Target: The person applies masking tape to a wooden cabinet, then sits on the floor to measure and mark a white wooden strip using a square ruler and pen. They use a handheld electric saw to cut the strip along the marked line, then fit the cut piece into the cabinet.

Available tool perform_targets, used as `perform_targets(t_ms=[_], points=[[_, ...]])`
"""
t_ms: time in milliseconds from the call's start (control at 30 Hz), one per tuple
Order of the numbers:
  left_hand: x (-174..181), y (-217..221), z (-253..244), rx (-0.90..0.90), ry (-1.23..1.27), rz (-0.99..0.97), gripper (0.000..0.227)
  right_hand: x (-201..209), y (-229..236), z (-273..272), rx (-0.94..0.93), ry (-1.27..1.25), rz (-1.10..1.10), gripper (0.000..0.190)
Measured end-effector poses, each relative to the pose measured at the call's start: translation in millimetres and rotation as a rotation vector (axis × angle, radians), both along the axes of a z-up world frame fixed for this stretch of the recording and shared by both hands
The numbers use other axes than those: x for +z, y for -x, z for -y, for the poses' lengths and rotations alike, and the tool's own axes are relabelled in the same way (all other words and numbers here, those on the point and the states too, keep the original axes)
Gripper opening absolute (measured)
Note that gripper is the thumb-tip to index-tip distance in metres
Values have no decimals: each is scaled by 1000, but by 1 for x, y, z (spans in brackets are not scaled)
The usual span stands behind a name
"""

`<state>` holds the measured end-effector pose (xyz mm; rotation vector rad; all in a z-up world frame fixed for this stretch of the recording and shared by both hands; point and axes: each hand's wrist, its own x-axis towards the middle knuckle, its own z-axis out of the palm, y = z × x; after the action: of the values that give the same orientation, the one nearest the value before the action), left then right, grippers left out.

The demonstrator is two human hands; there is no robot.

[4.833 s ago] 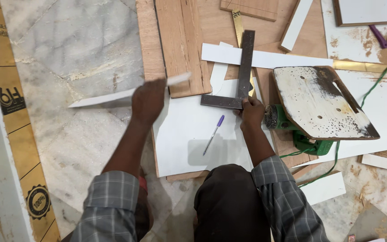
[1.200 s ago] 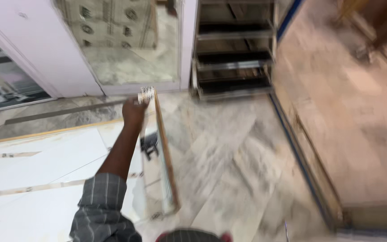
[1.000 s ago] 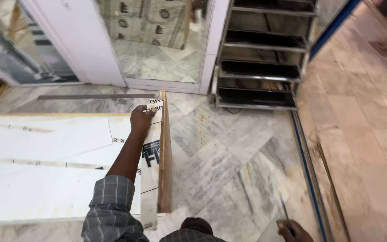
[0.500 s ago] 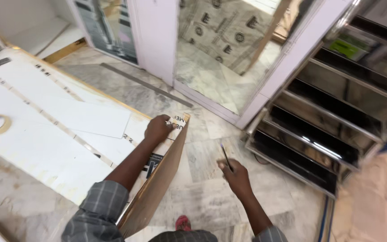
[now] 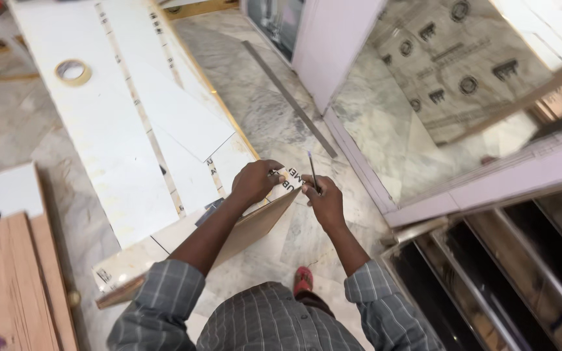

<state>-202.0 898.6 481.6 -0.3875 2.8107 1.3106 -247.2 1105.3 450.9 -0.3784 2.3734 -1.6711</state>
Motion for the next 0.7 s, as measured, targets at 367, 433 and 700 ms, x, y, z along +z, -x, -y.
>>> perform_targets(t_ms=[367,433,700], points=[[13,0,-24,213,56,167,32,-7,52,-12,332,112,248,21],[10,2,-25,227,55,173,31,-4,54,-9,346,91,253,19],[3,-31,-13,12,326,167,67,5,58,0,386,-71,150,18]])
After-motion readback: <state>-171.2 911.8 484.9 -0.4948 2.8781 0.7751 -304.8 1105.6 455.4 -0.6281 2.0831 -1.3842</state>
